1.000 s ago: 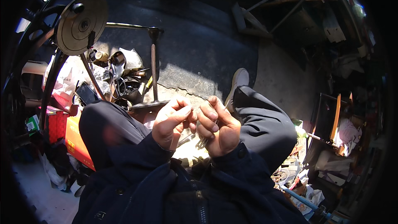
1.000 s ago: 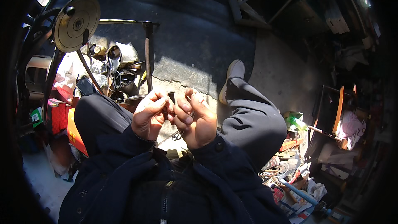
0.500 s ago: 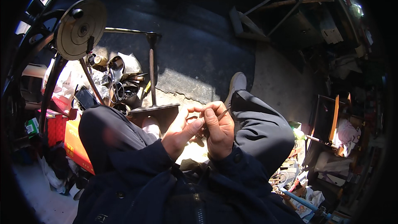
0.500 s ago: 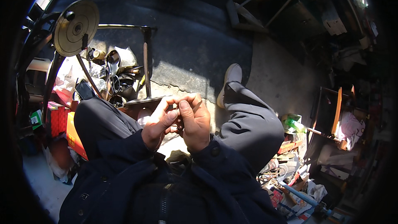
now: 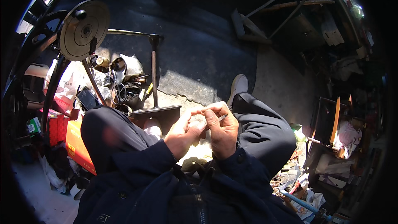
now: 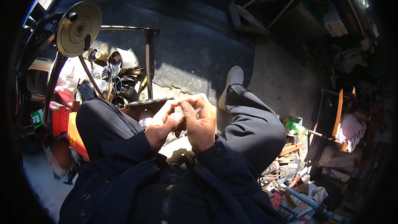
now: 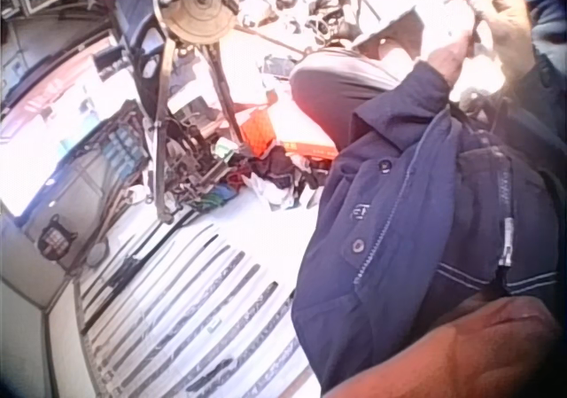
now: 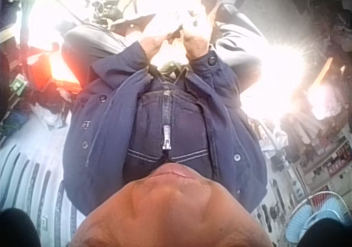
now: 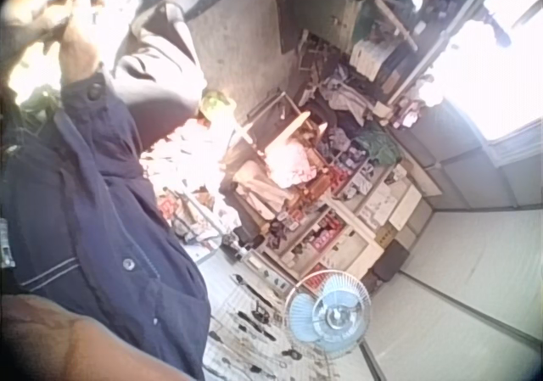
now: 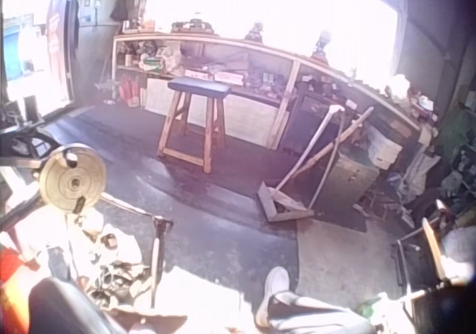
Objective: The person sits on the floor in a cluttered workshop and retrieves a small metal component from a box. They then use both hands to manipulate and assemble the small metal parts, repeatedly adjusting and fitting them together.
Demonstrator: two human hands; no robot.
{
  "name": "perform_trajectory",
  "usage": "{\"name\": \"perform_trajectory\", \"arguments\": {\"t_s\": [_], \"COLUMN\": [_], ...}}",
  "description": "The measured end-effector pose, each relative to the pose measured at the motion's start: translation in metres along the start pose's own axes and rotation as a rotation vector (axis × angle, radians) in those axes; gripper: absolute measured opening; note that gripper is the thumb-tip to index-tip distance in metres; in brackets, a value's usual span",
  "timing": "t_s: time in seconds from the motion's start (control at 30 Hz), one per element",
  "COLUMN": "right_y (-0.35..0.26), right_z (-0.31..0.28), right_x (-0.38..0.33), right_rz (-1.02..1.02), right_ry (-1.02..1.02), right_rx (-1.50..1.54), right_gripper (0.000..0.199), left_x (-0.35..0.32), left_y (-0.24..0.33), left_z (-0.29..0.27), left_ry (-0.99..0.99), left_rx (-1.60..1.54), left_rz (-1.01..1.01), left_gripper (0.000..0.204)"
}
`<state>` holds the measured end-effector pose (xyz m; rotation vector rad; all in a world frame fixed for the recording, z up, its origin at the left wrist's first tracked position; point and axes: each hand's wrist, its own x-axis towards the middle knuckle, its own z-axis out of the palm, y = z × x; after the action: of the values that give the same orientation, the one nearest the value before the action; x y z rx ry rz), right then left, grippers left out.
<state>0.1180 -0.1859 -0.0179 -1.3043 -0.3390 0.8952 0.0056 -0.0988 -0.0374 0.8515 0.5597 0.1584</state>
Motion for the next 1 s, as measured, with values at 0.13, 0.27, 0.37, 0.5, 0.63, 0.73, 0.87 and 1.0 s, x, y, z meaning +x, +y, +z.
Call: {"name": "perform_trajectory", "arguments": {"t_s": [0.13,0.27,0.37,0.5,0.63,0.73,0.87,1.0], "right_y": [0.005,-0.001,-0.003,-0.007,-0.007,-0.007,-0.007,-0.008], "right_z": [-0.004,-0.011,-0.011,-0.013,-0.013,-0.016,-0.016,-0.011], "right_x": [0.009,0.005,0.008,0.011,0.013,0.014,0.014,0.011], "right_rz": [-0.141,0.148,0.084,0.164,0.174,0.200,0.183,0.158], "right_ry": [0.014,-0.012,-0.045,-0.036,-0.032,-0.035,-0.106,-0.055], "right_rx": [-0.137,0.188,0.374,0.674,0.788,0.876,0.902,0.897], "right_gripper": [0.006,0.012,0.015,0.016,0.021,0.027,0.023,0.014], "left_x": [0.003,0.003,0.003,0.002,0.000,-0.002,-0.004,-0.006], "left_y": [-0.002,-0.005,-0.004,0.002,0.006,0.006,0.007,0.009], "left_z": [-0.006,-0.007,-0.005,-0.003,-0.002,-0.001,-0.002,0.001], "left_ry": [-0.045,-0.052,-0.046,-0.021,-0.005,0.028,0.042,0.073], "left_rx": [0.075,0.097,0.014,-0.096,-0.101,-0.121,-0.104,-0.114], "left_rz": [-0.046,-0.086,-0.087,-0.126,-0.117,-0.063,0.033,0.134], "left_gripper": [0.034,0.028,0.025,0.016,0.012,0.012,0.012,0.015]}}
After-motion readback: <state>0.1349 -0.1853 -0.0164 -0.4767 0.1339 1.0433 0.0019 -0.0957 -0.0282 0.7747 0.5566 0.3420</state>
